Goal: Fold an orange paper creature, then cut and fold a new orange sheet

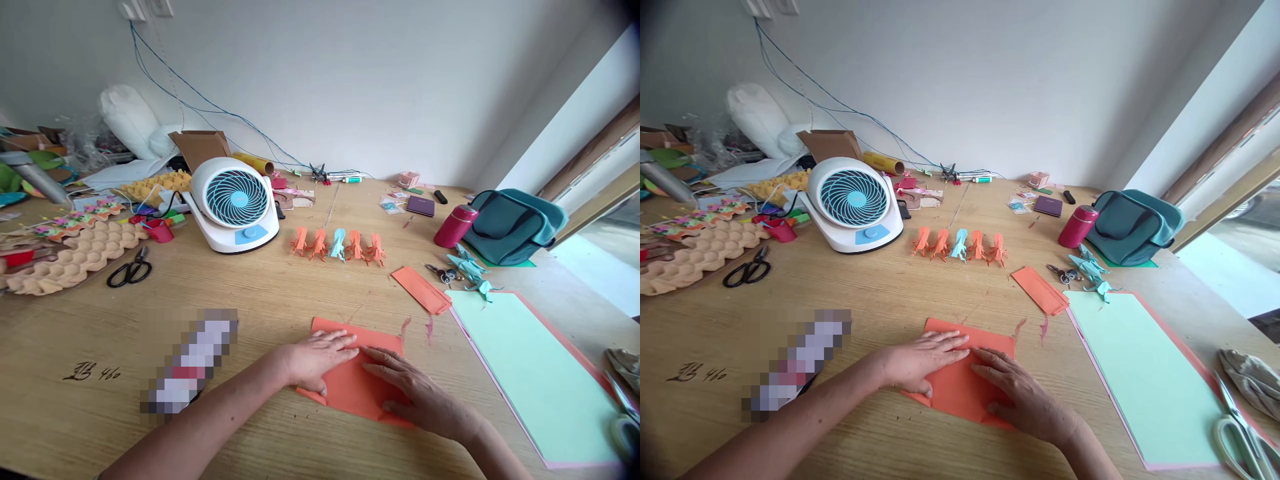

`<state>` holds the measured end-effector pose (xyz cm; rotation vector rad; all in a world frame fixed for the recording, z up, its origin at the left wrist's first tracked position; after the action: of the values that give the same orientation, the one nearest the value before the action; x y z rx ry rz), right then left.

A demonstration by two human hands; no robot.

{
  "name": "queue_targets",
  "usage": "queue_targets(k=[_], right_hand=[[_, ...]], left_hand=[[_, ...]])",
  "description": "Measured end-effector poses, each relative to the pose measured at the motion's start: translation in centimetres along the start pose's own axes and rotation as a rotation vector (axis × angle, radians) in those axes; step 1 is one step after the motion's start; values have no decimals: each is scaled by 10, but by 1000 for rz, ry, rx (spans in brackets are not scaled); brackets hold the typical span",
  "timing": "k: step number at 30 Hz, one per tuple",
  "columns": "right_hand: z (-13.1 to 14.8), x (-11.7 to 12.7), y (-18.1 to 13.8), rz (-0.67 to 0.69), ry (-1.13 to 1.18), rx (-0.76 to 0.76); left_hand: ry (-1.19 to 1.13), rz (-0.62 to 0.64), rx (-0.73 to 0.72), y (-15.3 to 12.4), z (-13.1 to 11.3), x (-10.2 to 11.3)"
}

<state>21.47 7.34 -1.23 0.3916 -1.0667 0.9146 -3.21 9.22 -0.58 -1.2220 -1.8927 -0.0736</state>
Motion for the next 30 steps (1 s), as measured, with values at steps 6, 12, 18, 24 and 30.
queue_targets(k=[6, 12, 18, 24, 30], right_hand=[[-2, 6, 0, 51, 45, 26], [-3, 6, 1, 42, 27, 7], [4, 2, 4, -66, -40, 8], [15, -9, 7, -122, -186, -57], [9, -15, 3, -95, -206, -22]], left_hand=[[25, 37, 5, 2, 0, 4], [30, -63, 36, 3, -2, -7], [36, -263, 24, 6, -9, -22], [53, -397, 63, 10, -18, -36], [23, -389, 48, 9, -13, -42]])
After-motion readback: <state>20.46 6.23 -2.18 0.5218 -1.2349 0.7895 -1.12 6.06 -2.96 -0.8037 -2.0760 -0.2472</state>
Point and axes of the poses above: each hand's wrist, its own y-axis towards the middle knuckle, its own x-axis out of the back of the hand, z = x × y, the point moved 2 cm from there along y, towards the middle knuckle, and after that the axes turned 14 degrees about -y, right-handed, at the moved point
